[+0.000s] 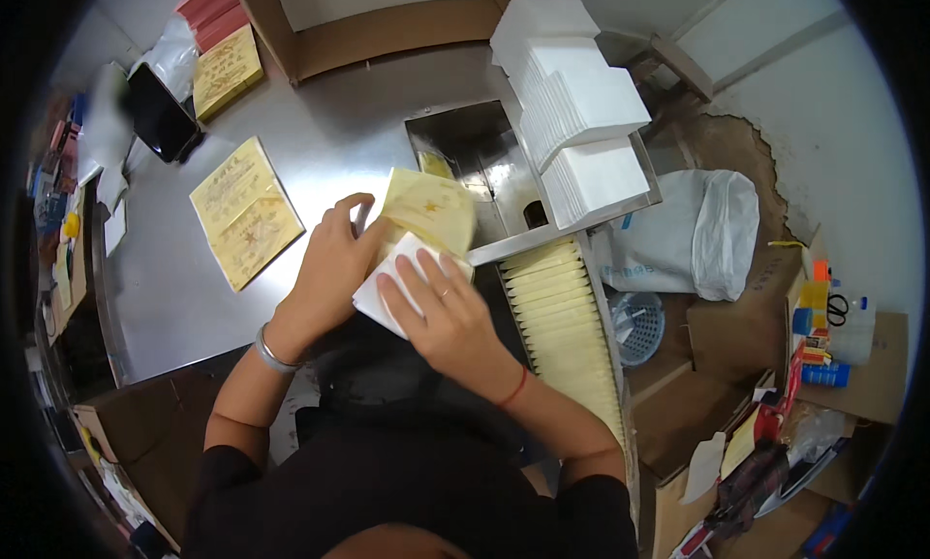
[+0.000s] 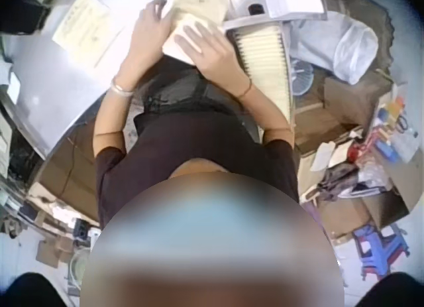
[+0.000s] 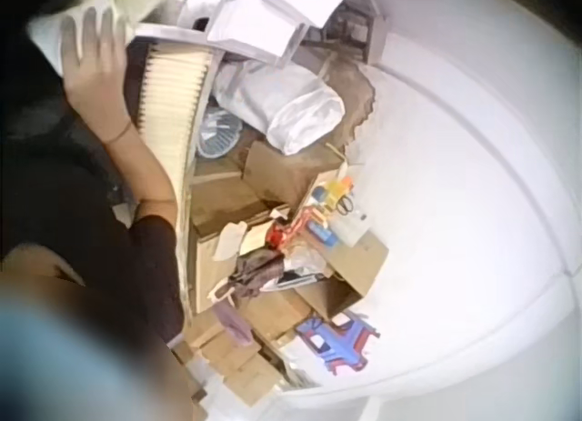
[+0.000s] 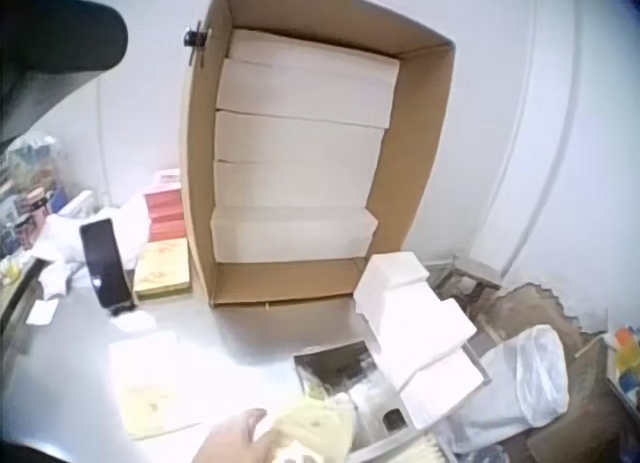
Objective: The recorder is counting and stacking sheets of paper at a metal workstation.
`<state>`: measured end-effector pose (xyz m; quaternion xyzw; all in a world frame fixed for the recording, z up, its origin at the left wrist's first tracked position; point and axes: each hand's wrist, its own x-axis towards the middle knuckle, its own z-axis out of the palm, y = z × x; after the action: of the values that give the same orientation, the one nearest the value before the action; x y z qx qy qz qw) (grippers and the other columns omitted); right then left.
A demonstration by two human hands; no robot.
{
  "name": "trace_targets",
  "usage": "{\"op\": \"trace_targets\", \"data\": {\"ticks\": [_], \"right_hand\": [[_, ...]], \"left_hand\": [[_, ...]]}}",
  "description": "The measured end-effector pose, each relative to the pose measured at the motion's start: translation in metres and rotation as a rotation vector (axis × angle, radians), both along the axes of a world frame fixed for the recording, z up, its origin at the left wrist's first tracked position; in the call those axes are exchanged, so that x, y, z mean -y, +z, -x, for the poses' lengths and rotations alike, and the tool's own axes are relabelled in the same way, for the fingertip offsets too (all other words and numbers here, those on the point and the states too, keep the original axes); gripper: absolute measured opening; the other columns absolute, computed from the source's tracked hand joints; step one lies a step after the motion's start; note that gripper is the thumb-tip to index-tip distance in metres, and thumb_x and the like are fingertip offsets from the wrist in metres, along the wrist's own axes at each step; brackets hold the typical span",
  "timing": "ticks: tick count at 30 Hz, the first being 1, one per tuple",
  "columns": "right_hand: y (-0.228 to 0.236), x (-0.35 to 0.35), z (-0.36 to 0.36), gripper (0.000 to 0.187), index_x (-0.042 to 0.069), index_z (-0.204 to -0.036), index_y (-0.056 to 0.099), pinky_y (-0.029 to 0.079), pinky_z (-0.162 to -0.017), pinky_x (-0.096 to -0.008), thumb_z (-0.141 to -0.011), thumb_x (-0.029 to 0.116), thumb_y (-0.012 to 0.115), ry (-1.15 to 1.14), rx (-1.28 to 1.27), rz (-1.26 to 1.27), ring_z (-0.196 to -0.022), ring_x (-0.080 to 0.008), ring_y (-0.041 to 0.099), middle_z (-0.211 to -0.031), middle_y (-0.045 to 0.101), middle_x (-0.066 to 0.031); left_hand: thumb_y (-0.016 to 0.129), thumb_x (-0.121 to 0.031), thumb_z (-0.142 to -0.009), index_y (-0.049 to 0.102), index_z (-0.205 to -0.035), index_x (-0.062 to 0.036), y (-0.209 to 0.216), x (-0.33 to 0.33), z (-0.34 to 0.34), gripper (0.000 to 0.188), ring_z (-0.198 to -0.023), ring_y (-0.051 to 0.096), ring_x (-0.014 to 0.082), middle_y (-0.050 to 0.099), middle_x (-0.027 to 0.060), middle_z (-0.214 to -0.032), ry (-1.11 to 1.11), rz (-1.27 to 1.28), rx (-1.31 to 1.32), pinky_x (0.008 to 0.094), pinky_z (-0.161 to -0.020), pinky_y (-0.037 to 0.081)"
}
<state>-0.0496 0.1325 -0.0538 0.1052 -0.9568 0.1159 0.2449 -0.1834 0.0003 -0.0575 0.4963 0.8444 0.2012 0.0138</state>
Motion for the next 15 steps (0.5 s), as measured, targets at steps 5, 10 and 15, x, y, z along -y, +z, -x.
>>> {"op": "trace_targets", "data": {"ticks": [5,10,15], "right_hand": [[-0.015,-0.046,0.064,0.022,0.005,-0.097,0.070,0.040,-0.103,-0.0491,-0.081,0.018,0.064,-0.176,0.200,-0.114,-0.087,-0.0322,0.065,-0.091,0.067,-0.0177],[0.004,-0.092,0.084,0.021,0.003,-0.090,0.070,0.048,-0.090,-0.0435,-0.077,0.020,0.071,-0.365,0.455,-0.030,-0.072,-0.0315,0.064,-0.080,0.067,-0.0161],[0.126,-0.009,-0.007,0.010,-0.006,-0.075,0.064,0.051,-0.066,-0.0282,-0.079,0.003,0.068,-0.386,-0.320,0.735,-0.072,-0.0230,0.068,-0.073,0.068,-0.0119]], "left_hand": [[0.065,0.004,-0.073,0.058,-0.125,-0.0092,0.006,-0.031,-0.027,0.054,-0.099,0.062,0.0327,0.043,0.0222,-0.140,-0.114,-0.350,0.156,0.0389,-0.079,0.053],[0.072,-0.013,-0.080,0.061,-0.123,-0.0047,0.030,0.002,-0.015,0.044,-0.118,0.054,0.0383,0.053,0.0219,-0.131,0.027,-0.311,0.454,0.0418,-0.095,0.047],[0.059,-0.051,-0.089,0.029,-0.151,-0.0095,0.001,0.091,0.018,0.080,-0.145,0.009,0.0450,0.013,0.0237,-0.158,0.497,0.310,-0.148,0.0630,-0.112,0.008]]}}
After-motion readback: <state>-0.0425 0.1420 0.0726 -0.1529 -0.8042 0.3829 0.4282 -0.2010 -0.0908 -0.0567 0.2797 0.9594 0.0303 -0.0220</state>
